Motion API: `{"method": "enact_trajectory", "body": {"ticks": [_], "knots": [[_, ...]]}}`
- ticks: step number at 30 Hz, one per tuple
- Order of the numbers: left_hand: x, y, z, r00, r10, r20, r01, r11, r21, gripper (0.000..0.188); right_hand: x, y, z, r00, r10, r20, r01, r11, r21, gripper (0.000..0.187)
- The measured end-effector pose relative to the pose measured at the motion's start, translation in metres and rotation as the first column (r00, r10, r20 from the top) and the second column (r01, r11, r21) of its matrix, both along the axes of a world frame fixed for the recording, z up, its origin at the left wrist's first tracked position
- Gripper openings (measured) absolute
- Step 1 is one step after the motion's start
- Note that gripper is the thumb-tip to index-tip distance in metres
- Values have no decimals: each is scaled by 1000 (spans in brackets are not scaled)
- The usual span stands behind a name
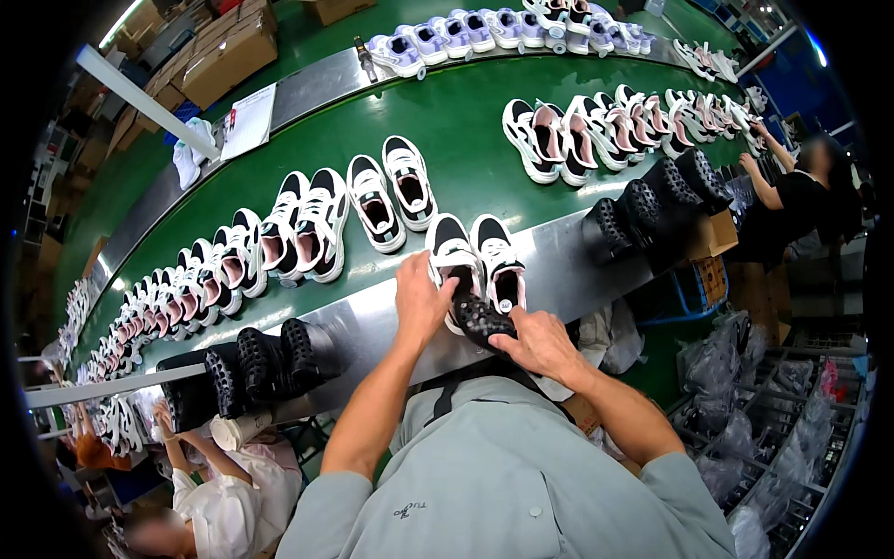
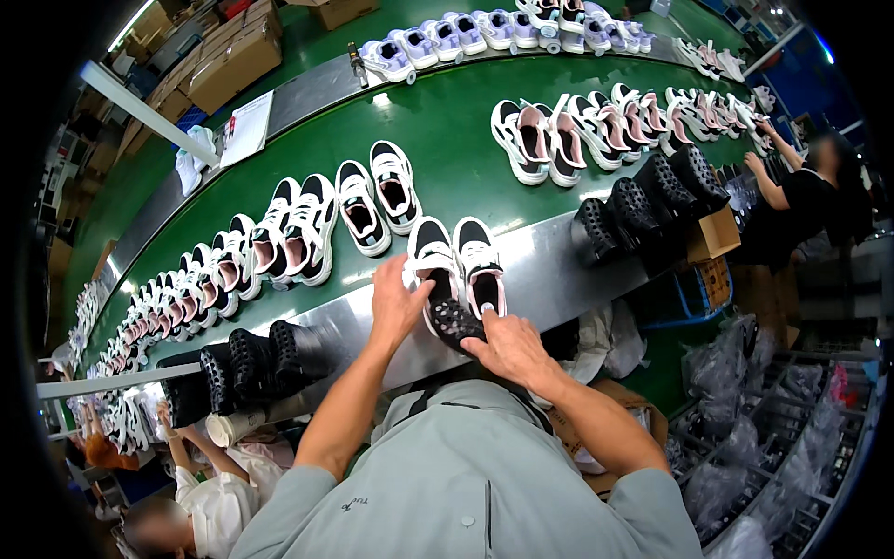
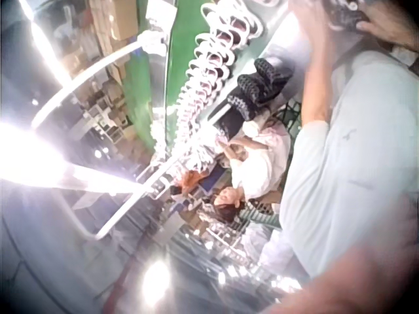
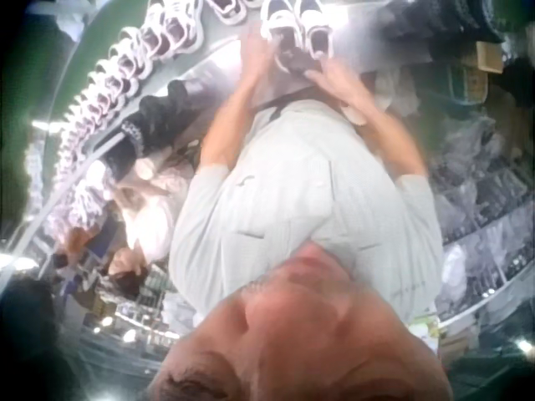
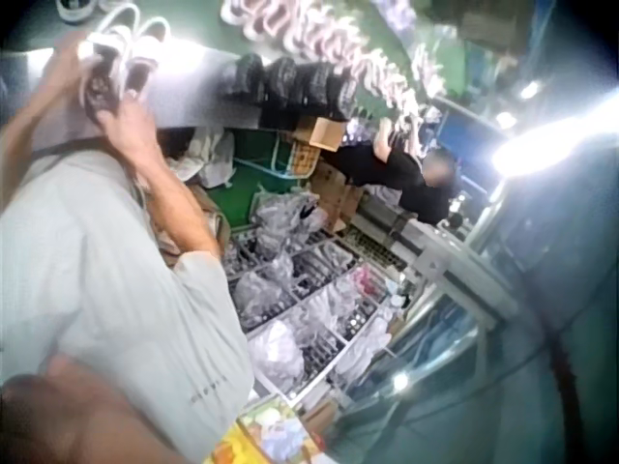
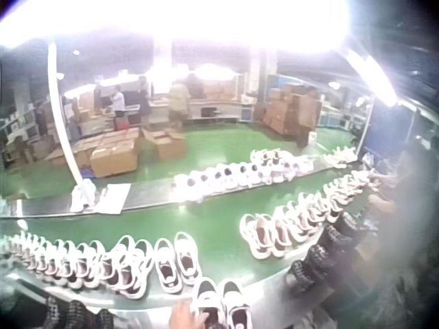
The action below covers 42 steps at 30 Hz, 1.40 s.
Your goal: The person reaches into a large white bag to retrieve black perforated shoe components, stacks them on a metal table, and then picks up assembled sneakers from a conveyor belt to check them.
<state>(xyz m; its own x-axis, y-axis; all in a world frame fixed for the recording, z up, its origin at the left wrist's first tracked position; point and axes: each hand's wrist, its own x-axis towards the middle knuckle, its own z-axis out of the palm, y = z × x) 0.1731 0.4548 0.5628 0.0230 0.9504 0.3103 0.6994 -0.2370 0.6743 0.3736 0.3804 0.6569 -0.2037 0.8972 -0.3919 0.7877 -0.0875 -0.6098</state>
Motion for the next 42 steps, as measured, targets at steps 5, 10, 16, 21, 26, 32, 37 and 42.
{"method": "enact_trajectory", "body": {"ticks": [5,10,16,21,26,32,37,42], "knots": [[-1,36,-22,914,-402,65,406,911,-74,17,-14,24,-18,975,4,221,-40,986,159,35],[-1,21,-20,915,-365,171,401,872,-280,12,-46,27,-120,925,-86,370,-124,853,506,40],[-6,18,-8,931,-306,198,361,850,-384,17,-34,27,-126,963,46,265,-208,752,625,31],[-12,11,-10,935,-205,290,292,908,-300,35,-52,36,-122,1000,-24,15,9,760,650,17],[6,-45,-27,996,-1,91,41,896,-442,75,-40,34,-88,942,-253,-222,334,784,524,33],[-8,-31,-40,968,176,177,-78,886,-457,39,-25,98,-101,886,344,-311,-165,860,483,25],[-6,-24,-42,953,97,286,34,906,-421,28,-46,74,-116,884,461,78,-375,600,706,24],[-11,-22,-34,950,56,306,116,849,-515,33,-36,73,-100,913,406,35,-288,583,759,45]]}}
